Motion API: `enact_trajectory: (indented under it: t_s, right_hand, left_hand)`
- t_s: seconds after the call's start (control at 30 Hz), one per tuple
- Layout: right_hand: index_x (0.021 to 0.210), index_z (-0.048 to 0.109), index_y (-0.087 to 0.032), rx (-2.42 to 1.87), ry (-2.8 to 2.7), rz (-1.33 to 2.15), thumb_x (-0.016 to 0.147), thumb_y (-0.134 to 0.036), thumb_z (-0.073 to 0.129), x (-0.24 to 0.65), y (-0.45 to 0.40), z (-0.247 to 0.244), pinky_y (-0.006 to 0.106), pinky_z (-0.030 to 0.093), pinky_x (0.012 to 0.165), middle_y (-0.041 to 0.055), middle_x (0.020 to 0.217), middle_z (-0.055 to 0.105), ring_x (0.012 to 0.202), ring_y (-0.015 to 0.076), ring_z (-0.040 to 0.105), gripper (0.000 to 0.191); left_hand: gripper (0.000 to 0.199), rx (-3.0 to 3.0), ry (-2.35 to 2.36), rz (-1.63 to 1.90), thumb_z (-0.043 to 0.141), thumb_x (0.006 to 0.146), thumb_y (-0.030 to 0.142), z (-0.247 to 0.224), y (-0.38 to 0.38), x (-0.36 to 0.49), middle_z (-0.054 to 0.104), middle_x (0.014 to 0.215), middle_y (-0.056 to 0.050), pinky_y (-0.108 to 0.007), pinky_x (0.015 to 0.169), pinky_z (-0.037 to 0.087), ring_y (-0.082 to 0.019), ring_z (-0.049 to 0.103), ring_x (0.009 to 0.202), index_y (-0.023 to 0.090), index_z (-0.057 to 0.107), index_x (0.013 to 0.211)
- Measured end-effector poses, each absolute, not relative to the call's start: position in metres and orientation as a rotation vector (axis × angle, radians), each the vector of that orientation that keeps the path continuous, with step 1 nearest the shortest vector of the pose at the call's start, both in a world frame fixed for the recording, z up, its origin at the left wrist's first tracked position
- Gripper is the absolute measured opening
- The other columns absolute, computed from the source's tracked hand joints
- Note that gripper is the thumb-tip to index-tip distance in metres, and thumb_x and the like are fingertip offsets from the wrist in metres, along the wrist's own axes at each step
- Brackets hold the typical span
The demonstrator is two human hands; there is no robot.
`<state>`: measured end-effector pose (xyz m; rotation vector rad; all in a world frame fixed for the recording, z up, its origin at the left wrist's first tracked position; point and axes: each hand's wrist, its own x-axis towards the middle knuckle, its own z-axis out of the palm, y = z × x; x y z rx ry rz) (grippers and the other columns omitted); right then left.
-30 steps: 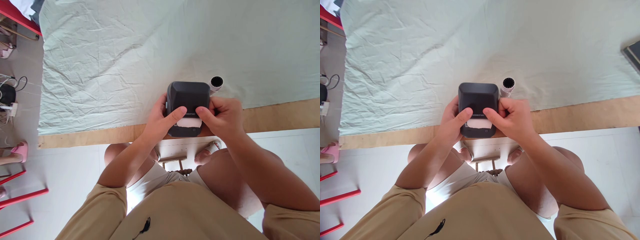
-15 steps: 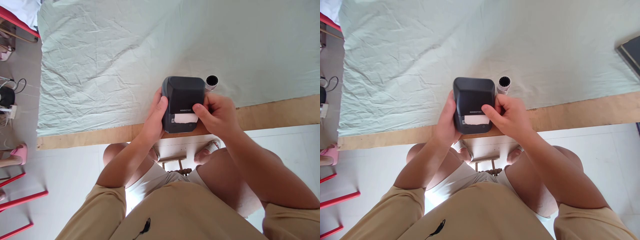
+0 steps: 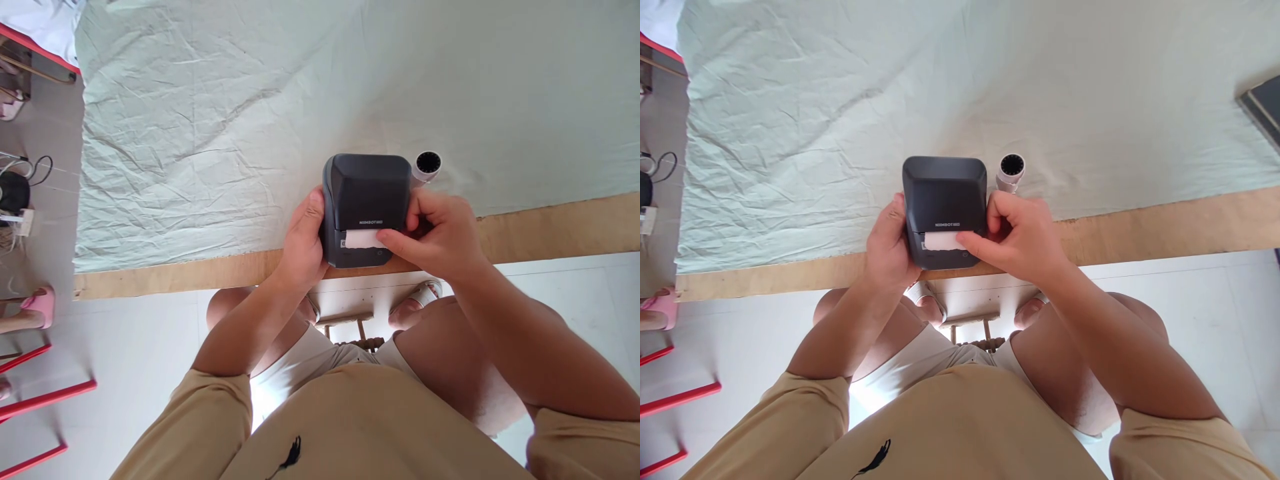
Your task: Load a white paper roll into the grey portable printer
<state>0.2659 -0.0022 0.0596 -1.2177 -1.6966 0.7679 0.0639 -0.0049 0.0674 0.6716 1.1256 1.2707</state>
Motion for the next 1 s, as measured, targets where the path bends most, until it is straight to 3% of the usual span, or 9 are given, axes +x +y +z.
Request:
enact_trajectory:
  t_s: [0.1,0.23,0.37,0.47,0.57,0.67,0.8,0.9,1.0]
  right_hand:
    - [0.073,0.039,-0.028,-1.200,-1.631,0.706,0.092,-0.046,0.096,0.267,-0.004,0.059,0.031,0.030,0.048,-0.0078,0.059,0.050,0.050,0.0100,0.037,0.063]
    - [0.074,0.044,-0.028,-1.169,-1.490,0.476,0.099,-0.050,0.096,0.261,-0.006,0.059,0.031,0.032,0.043,-0.0086,0.057,0.054,0.046,0.0111,0.051,0.062]
    - [0.075,0.043,-0.029,-1.002,-1.321,0.359,0.109,-0.048,0.087,0.247,-0.001,0.065,0.028,0.036,0.041,-0.0081,0.055,0.052,0.051,0.0160,0.070,0.059]
    - [0.076,0.043,-0.030,-0.972,-1.312,0.281,0.110,-0.054,0.084,0.244,0.004,0.070,0.031,0.037,0.042,-0.0062,0.058,0.056,0.049,0.0171,0.065,0.059]
    - [0.080,0.048,-0.031,-1.054,-1.367,0.228,0.114,-0.064,0.076,0.247,0.005,0.069,0.035,0.037,0.043,-0.0044,0.063,0.056,0.048,0.0176,0.057,0.055]
    - [0.088,0.055,-0.032,-1.071,-1.368,0.211,0.116,-0.062,0.074,0.249,0.005,0.064,0.035,0.045,0.048,-0.0048,0.066,0.058,0.054,0.0194,0.067,0.045]
    - [0.097,0.059,-0.032,-1.045,-1.373,0.202,0.113,-0.054,0.075,0.247,0.008,0.059,0.033,0.044,0.047,-0.0011,0.088,0.079,0.062,0.0180,0.075,0.032]
    - [0.095,0.061,-0.031,-1.111,-1.435,0.177,0.111,-0.044,0.072,0.248,0.008,0.063,0.033,0.043,0.050,-0.0010,0.089,0.083,0.058,0.0156,0.068,0.024]
    - [0.093,0.069,-0.031,-1.207,-1.649,0.102,0.109,-0.028,0.068,0.251,0.002,0.073,0.035,0.041,0.057,-0.0031,0.079,0.078,0.057,0.0159,0.063,0.017]
  left_hand:
    - [0.039,0.599,1.096,1.266,0.081,0.114,0.056,0.070,-0.002,0.067,0.084,0.093,-0.002,-0.044,0.115,0.076,-0.030,0.089,0.132,0.025,0.076,0.091]
    - [0.047,0.625,0.971,1.184,0.079,0.112,0.069,0.068,-0.002,0.065,0.090,0.109,-0.007,-0.048,0.112,0.076,-0.036,0.086,0.142,0.025,0.079,0.096]
    - [0.051,0.724,0.940,1.076,0.095,0.099,0.072,0.067,-0.004,0.061,0.087,0.100,-0.007,-0.041,0.082,0.073,-0.036,0.090,0.116,0.024,0.080,0.106]
    - [0.053,0.733,0.973,1.099,0.099,0.095,0.072,0.068,-0.004,0.060,0.082,0.089,-0.005,-0.036,0.066,0.065,-0.032,0.089,0.098,0.024,0.079,0.103]
    - [0.055,0.742,0.961,1.108,0.100,0.092,0.074,0.069,-0.003,0.062,0.084,0.092,-0.006,-0.036,0.068,0.068,-0.036,0.091,0.109,0.024,0.078,0.101]
    - [0.052,0.739,0.951,1.089,0.099,0.092,0.072,0.069,-0.001,0.062,0.086,0.095,-0.007,-0.040,0.074,0.074,-0.039,0.092,0.121,0.026,0.079,0.104]
    - [0.054,0.748,0.960,1.070,0.096,0.094,0.075,0.066,-0.002,0.060,0.087,0.101,-0.008,-0.049,0.086,0.077,-0.043,0.091,0.126,0.025,0.079,0.106]
    - [0.057,0.817,0.979,1.059,0.093,0.098,0.078,0.065,-0.005,0.058,0.088,0.107,-0.008,-0.049,0.094,0.076,-0.039,0.090,0.119,0.025,0.081,0.112]
    - [0.060,0.878,1.001,1.048,0.093,0.097,0.081,0.067,-0.007,0.057,0.086,0.106,-0.007,-0.044,0.086,0.072,-0.031,0.087,0.102,0.025,0.084,0.115]
